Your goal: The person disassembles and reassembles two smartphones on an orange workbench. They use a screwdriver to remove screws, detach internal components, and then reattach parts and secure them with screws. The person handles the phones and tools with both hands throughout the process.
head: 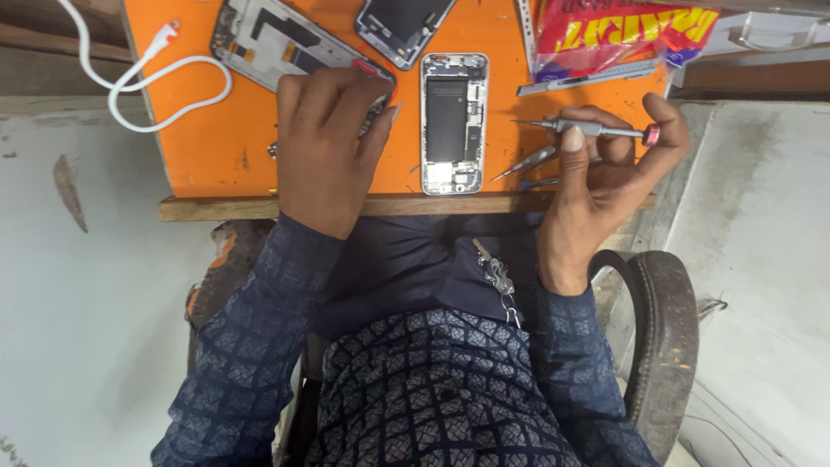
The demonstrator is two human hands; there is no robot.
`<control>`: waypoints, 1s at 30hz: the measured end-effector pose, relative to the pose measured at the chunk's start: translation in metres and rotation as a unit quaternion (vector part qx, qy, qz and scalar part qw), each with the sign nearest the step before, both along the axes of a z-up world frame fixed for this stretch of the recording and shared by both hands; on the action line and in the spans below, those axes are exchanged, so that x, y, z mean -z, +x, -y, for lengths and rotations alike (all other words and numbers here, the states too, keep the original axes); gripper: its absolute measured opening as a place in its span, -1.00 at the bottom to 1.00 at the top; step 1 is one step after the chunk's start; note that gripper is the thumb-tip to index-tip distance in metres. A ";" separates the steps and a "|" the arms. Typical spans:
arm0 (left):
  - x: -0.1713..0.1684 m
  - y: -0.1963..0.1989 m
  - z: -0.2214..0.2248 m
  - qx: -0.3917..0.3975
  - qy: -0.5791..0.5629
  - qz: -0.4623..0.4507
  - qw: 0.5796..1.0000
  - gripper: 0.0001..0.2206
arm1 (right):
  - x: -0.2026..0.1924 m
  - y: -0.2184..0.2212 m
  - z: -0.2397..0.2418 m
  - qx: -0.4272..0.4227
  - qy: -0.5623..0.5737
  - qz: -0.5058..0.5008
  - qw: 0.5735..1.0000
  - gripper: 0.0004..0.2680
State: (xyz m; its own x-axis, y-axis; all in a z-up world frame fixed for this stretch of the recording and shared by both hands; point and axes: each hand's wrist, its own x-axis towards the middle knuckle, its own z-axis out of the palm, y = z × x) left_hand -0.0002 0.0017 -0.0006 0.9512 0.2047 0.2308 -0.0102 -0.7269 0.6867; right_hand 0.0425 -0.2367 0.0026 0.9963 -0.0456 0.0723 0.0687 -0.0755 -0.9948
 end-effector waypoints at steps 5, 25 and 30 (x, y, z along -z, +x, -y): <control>0.003 0.001 0.009 0.048 0.011 0.008 0.999 -0.77 | -0.007 0.012 0.014 0.006 -0.024 0.036 0.999 -0.50; 0.005 0.001 -0.008 -0.026 -0.010 0.020 0.999 -0.87 | -0.058 0.031 0.048 -0.254 -0.539 0.136 0.792 -0.83; 0.002 0.005 0.005 0.006 0.007 0.043 0.999 -0.86 | -0.065 0.022 0.056 -0.234 -0.523 0.123 0.811 -0.89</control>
State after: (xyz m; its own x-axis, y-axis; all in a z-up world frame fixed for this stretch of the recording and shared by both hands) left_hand 0.0050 -0.0036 -0.0026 0.9302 0.1890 0.3146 -0.0776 -0.7365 0.6720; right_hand 0.0642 -0.2923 0.0677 0.8363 0.5477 0.0271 0.5200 -0.7764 -0.3562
